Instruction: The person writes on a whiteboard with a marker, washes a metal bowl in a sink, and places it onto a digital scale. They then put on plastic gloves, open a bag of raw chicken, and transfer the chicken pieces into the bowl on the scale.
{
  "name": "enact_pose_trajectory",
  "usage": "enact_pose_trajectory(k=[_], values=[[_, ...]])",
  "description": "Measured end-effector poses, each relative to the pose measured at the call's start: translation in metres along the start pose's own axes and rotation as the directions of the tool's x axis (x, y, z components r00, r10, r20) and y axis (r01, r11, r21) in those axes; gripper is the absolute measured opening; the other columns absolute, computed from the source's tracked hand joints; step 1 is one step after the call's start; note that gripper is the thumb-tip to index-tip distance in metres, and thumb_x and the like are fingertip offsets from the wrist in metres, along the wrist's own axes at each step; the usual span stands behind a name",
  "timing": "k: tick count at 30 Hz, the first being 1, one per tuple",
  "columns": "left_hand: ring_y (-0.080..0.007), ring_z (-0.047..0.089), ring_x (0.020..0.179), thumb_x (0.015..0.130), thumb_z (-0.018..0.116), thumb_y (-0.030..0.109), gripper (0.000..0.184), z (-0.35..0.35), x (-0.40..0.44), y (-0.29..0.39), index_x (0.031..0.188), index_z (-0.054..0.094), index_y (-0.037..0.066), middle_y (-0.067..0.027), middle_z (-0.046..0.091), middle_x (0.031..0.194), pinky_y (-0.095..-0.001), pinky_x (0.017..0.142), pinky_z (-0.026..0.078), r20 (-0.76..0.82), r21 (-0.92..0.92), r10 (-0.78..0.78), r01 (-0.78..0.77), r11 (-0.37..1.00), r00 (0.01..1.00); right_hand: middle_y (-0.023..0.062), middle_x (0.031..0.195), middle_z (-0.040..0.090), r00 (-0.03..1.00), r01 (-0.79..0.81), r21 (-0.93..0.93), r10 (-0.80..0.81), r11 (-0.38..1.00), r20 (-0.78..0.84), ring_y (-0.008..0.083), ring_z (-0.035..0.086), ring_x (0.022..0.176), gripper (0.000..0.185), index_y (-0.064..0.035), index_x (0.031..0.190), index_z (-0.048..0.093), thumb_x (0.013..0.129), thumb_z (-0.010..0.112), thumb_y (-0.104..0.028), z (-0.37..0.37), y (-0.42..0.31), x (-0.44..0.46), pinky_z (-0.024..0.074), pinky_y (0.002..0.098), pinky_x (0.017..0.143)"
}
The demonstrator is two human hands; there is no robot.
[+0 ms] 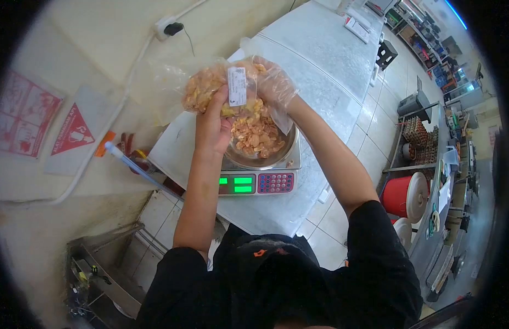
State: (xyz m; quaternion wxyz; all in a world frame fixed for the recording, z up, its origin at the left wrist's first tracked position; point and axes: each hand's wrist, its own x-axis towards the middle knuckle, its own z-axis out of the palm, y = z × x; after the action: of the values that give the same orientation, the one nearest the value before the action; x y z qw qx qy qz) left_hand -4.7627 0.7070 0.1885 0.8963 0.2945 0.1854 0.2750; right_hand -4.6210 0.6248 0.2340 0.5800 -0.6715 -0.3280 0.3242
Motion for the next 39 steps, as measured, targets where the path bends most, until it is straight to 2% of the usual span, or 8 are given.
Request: enact_pose_trajectory(k=[7,10,13,15,18,21,31,39], values=[[-0.0169,0.068,0.095,0.094,0.065,0.024,0.027,-0.016,0.006,0.000,0.114,0.064,0.007,-0.0060,0.069,0.108,-0.0350,0.076,0.059,-0.054,-0.027,-0.029,0.027,0.999,0.998,0.0022,0.109,0.064,0.979,-0.054,0.071,0.038,0.996,0.200,0.0065,0.061,0.087,0.049,-0.0115,0.129,0.056,0.084,0.074,-0.018,-0.008,-0.014,-0.029,0.0505,0.0186,0.061],[-0.0158,0.067,0.093,0.093,0.067,0.025,0.028,-0.013,0.000,-0.004,0.114,0.064,0.008,-0.0038,0.069,0.105,-0.0348,0.074,0.059,-0.103,0.045,-0.025,0.030,0.999,0.994,0.0021,0.113,0.063,0.963,-0.153,-0.035,0.157,0.988,0.219,0.0079,0.061,0.093,0.054,-0.0115,0.132,0.053,0.084,0.075,-0.022,-0.007,-0.005,-0.026,0.0527,0.0226,0.067],[-0.0142,0.066,0.091,0.092,0.068,0.025,0.029,-0.009,-0.001,-0.005,0.114,0.064,0.008,-0.0015,0.068,0.103,-0.0344,0.071,0.058,-0.109,0.040,-0.002,0.006,0.999,0.994,0.0028,0.113,0.064,0.987,-0.042,-0.093,0.056,0.995,0.153,0.0096,0.061,0.099,0.051,-0.0113,0.132,0.054,0.086,0.073,-0.025,-0.001,0.010,-0.019,0.0531,0.0262,0.079],[-0.0137,0.067,0.089,0.091,0.070,0.024,0.029,-0.009,-0.001,-0.005,0.115,0.063,0.009,-0.0014,0.068,0.103,-0.0332,0.068,0.058,-0.125,0.064,-0.004,0.012,0.998,0.992,0.0042,0.107,0.066,0.976,0.187,-0.135,-0.168,0.973,0.137,0.0110,0.062,0.097,0.047,-0.0086,0.128,0.054,0.086,0.069,-0.021,0.001,0.014,-0.018,0.0526,0.0268,0.082],[-0.0139,0.067,0.088,0.091,0.070,0.023,0.030,-0.008,-0.001,-0.005,0.116,0.063,0.009,-0.0029,0.068,0.104,-0.0339,0.067,0.058,-0.101,0.091,0.003,0.006,0.996,0.995,0.0041,0.109,0.065,0.991,0.070,-0.158,-0.052,0.985,0.120,0.0119,0.060,0.104,0.043,-0.0080,0.127,0.057,0.088,0.068,-0.021,-0.001,0.012,-0.016,0.0493,0.0273,0.090],[-0.0145,0.068,0.087,0.091,0.068,0.023,0.030,-0.008,0.001,-0.002,0.117,0.062,0.008,-0.0042,0.069,0.105,-0.0328,0.067,0.059,-0.067,0.067,-0.007,0.011,0.998,0.998,0.0045,0.110,0.065,0.989,-0.016,0.103,0.001,0.995,0.150,0.0124,0.060,0.102,0.041,-0.0069,0.126,0.058,0.088,0.065,-0.018,-0.005,0.003,-0.030,0.0500,0.0284,0.088],[-0.0154,0.069,0.088,0.092,0.067,0.024,0.034,-0.022,0.011,-0.007,0.119,0.061,0.004,-0.0052,0.069,0.105,-0.0299,0.069,0.060,-0.017,0.141,-0.081,0.082,0.987,0.997,0.0039,0.105,0.065,0.978,0.194,-0.013,-0.193,0.981,0.081,0.0131,0.060,0.097,0.036,-0.0059,0.122,0.061,0.087,0.053,-0.005,-0.025,0.054,-0.014,0.0497,0.0295,0.086],[-0.0169,0.070,0.092,0.094,0.064,0.022,0.032,-0.016,0.005,-0.005,0.121,0.061,0.005,-0.0073,0.069,0.110,-0.0285,0.076,0.060,0.036,0.077,-0.128,0.125,0.989,0.991,-0.0020,0.096,0.063,0.990,0.132,0.187,-0.139,0.974,0.028,0.0077,0.058,0.088,0.027,-0.0078,0.111,0.062,0.086,0.057,-0.001,-0.037,0.058,-0.012,0.0499,0.0234,0.076]])
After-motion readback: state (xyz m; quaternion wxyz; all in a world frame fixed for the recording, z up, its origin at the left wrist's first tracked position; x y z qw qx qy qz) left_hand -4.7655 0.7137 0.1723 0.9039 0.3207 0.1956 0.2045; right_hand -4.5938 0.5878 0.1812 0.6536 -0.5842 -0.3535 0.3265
